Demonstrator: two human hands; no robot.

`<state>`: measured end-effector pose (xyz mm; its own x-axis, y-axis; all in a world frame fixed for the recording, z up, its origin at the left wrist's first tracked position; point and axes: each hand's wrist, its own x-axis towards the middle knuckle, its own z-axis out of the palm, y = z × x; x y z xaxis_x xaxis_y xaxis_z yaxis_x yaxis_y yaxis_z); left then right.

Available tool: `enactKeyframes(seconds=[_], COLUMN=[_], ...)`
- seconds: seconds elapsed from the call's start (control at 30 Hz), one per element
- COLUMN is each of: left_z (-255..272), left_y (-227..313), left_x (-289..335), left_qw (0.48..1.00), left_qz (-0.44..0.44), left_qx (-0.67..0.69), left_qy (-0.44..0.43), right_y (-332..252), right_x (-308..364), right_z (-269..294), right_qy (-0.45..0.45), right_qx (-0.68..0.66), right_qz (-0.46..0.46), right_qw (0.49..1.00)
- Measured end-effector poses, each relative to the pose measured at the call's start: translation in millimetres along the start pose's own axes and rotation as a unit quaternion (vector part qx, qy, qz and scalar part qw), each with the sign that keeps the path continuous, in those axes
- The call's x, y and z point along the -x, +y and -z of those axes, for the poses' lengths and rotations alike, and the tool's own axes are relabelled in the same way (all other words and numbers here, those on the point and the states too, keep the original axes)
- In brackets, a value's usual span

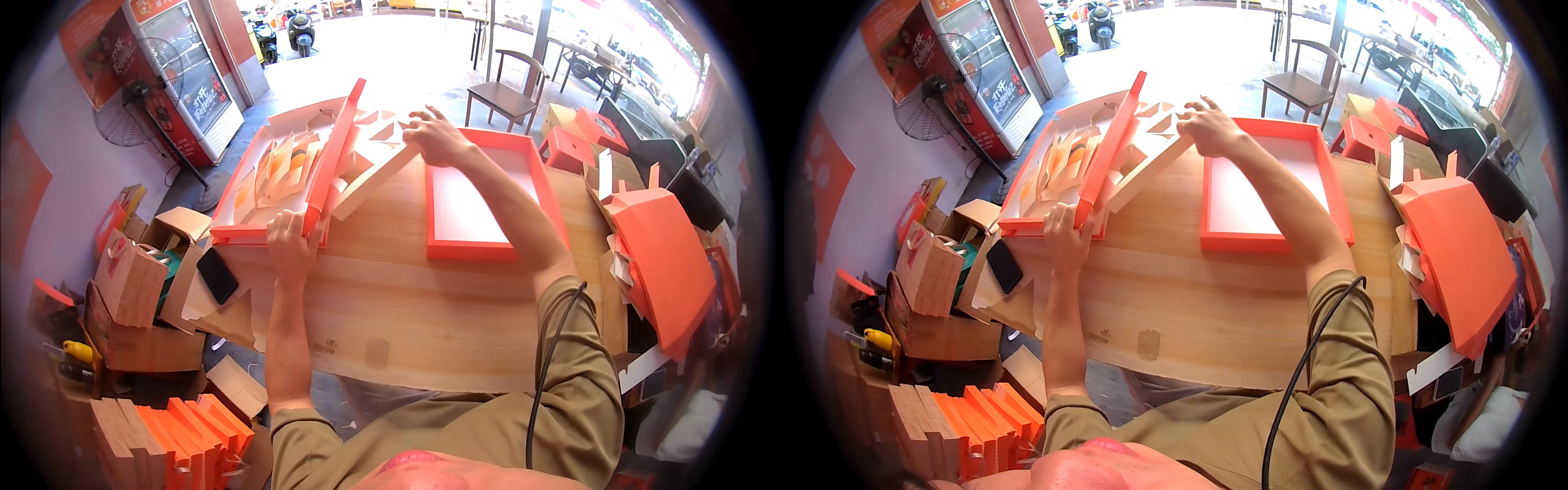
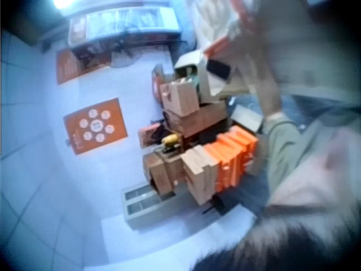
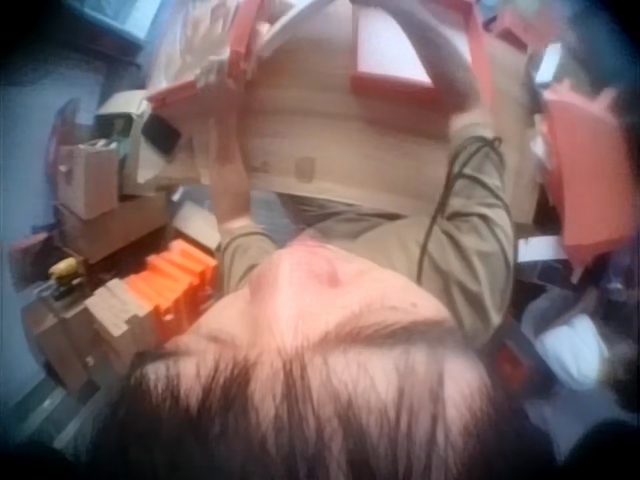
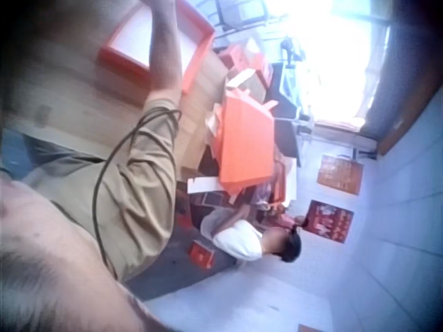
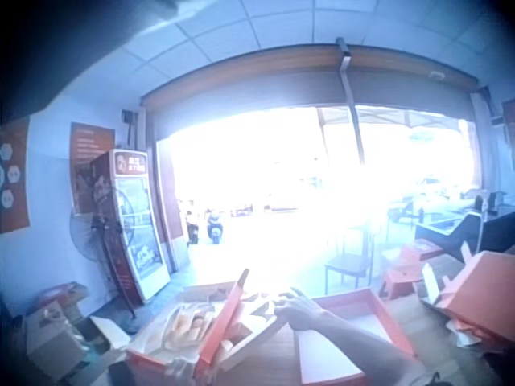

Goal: The person folds orange cardboard boxes on a wooden table. They insert a white cardboard divider into an assembled box and then place several small, square packages into the compartments by hand.

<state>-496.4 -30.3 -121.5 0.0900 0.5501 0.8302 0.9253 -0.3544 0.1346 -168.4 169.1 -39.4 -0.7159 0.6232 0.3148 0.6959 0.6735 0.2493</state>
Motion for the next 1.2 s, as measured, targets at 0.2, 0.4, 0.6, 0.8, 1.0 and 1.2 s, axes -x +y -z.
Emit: enactKeyframes(seconds=[0.2,0.4,0.6,0.8,1.0,1.2], left_z=[-3,-16,-8,7,30,-7], left_y=[4,6,9,21,59,89], left_x=[5,13,18,15,-10,-33], left_qw=[0.999,0.995,0.986,0.977,0.981,0.965], left_qz=[0.025,0.066,0.056,0.05,-0.061,0.086], left_qx=[-0.037,-0.027,-0.022,-0.051,-0.177,0.069], left_qy=[-0.022,-0.075,-0.156,-0.201,-0.046,-0.239], right_y=[32,47,70,96,94,99], right_x=[68,181,247,270,276,286], right_z=[33,57,33,-4,-2,-19], right_qy=[0.135,0.239,0.355,0.411,0.373,0.331], right_qx=[-0.031,-0.096,-0.219,-0.317,-0.322,-0.353], right_qz=[-0.03,-0.1,-0.127,-0.22,-0.208,-0.226], right_qw=[0.99,0.961,0.9,0.826,0.845,0.845])
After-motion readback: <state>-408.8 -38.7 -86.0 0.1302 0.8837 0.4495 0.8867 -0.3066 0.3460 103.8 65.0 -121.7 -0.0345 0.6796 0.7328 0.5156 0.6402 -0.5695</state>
